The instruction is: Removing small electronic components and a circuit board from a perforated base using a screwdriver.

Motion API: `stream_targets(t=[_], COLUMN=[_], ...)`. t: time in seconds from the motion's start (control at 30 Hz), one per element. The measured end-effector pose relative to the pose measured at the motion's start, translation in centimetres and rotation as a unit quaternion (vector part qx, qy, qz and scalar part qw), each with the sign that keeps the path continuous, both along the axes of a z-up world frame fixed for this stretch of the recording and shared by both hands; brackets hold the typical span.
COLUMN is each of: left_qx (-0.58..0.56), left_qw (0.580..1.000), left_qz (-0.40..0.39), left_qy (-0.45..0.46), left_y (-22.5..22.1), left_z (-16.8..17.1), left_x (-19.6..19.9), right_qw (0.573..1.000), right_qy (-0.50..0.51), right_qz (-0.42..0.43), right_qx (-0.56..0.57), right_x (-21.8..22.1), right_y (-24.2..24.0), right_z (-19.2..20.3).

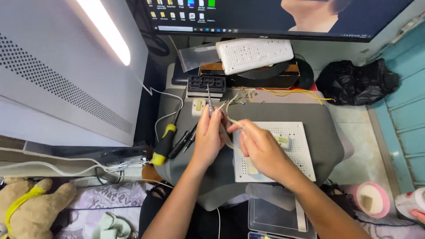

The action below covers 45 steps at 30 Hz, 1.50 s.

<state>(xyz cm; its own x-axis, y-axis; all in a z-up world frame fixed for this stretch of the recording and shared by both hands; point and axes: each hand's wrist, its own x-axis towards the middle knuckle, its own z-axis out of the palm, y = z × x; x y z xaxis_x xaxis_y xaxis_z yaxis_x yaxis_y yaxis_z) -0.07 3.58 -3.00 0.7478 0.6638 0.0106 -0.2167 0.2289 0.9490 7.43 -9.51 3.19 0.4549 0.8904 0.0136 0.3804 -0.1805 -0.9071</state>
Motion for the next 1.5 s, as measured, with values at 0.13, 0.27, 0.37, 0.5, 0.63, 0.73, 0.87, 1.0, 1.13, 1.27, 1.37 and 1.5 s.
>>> stream_targets(t=[0.13, 0.27, 0.37, 0.5, 0.63, 0.73, 0.87, 1.0, 1.13, 1.27, 1.37, 1.5], left_qx=[-0.02, 0.159, 0.29, 0.331, 0.329, 0.286, 0.242, 0.424, 0.419, 0.424, 0.416, 0.402], left_qw=[1.0, 0.984, 0.946, 0.929, 0.931, 0.937, 0.944, 0.875, 0.876, 0.89, 0.905, 0.914], left_qz=[-0.018, 0.085, 0.147, 0.161, 0.142, 0.2, 0.217, 0.207, 0.142, 0.125, 0.089, 0.051], left_qy=[0.011, 0.003, -0.015, -0.041, -0.077, -0.026, -0.059, -0.108, -0.192, -0.117, -0.031, 0.034], left_y=[-0.7, -1.3, -2.2, -3.1, -2.7, -2.5, -2.5, -3.0, -2.9, -2.0, -1.6, -1.7], left_z=[3.2, 4.8, 5.2, 5.3, 5.2, 5.6, 5.8, 3.9, 4.4, 3.5, 1.3, 0.6], left_x=[-0.6, -1.0, -1.3, -1.5, -1.6, -1.6, -1.5, -1.9, -2.0, -1.8, -1.5, -1.5], right_qw=[0.998, 0.971, 0.917, 0.907, 0.898, 0.934, 0.957, 0.961, 0.935, 0.959, 0.975, 0.971], right_qy=[0.004, 0.222, 0.39, 0.41, 0.421, 0.329, 0.218, 0.179, 0.258, 0.173, 0.028, -0.069], right_qz=[0.056, 0.092, 0.077, 0.048, 0.073, 0.095, 0.146, 0.196, 0.115, 0.086, 0.074, 0.043], right_qx=[0.027, 0.014, -0.028, -0.084, -0.103, -0.103, -0.126, -0.082, -0.214, -0.206, -0.206, -0.227], right_x=[0.1, 1.0, 1.0, 0.0, 0.4, 0.6, 0.1, 0.1, 0.3, 0.8, 0.9, 1.2], right_y=[0.0, -0.3, -0.1, 0.2, -0.5, -1.2, -1.3, -0.9, -0.8, -1.3, -1.9, -3.1], right_z=[0.2, -0.6, -0.1, 1.3, 1.5, 2.0, 3.9, 3.2, 5.3, 4.3, 4.0, 5.2])
